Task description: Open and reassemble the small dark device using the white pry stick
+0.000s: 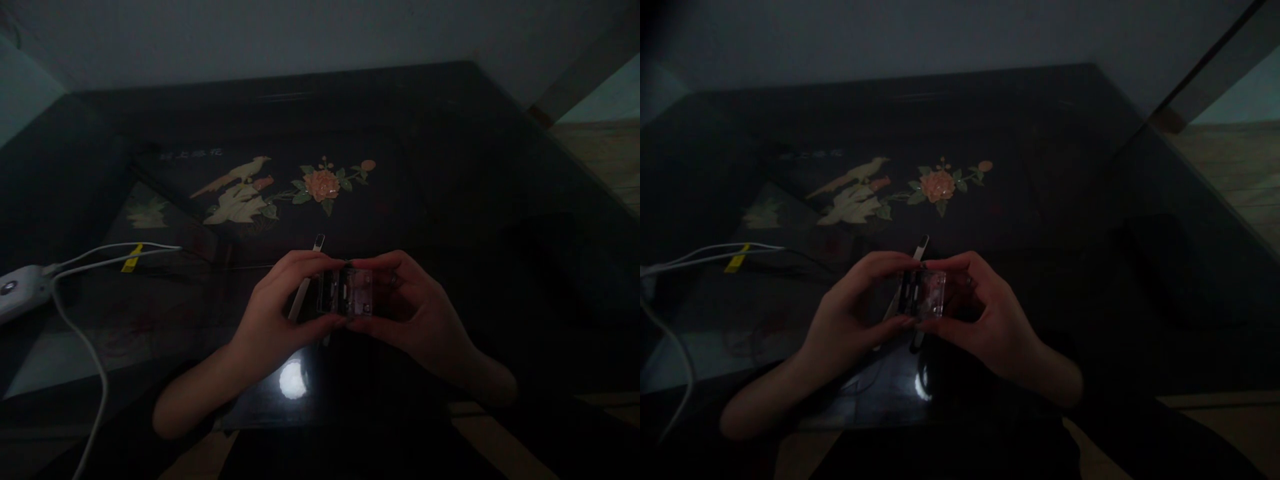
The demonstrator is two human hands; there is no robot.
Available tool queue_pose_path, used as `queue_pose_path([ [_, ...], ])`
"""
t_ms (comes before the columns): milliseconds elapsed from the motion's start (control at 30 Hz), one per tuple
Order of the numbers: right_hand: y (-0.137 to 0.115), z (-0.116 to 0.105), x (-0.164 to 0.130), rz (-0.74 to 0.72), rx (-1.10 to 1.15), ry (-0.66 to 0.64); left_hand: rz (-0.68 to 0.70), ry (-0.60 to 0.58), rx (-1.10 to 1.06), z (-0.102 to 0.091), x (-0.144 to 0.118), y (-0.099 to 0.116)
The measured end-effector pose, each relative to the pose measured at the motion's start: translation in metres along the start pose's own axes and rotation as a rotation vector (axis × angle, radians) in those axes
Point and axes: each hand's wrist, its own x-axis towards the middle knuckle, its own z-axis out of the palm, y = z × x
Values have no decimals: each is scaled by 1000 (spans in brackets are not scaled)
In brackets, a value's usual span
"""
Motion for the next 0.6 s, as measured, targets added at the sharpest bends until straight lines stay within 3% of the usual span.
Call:
queue_pose_path([
  [167,0,0,-1,-5,3,-7,-154,-47,-256,0,1,2],
  [367,1,-1,-1,3,-30,-18,-430,-55,-662,3,4,4],
  [600,-1,-1,-1,-15,-91,-29,-575,-138,-829,8,5,6],
])
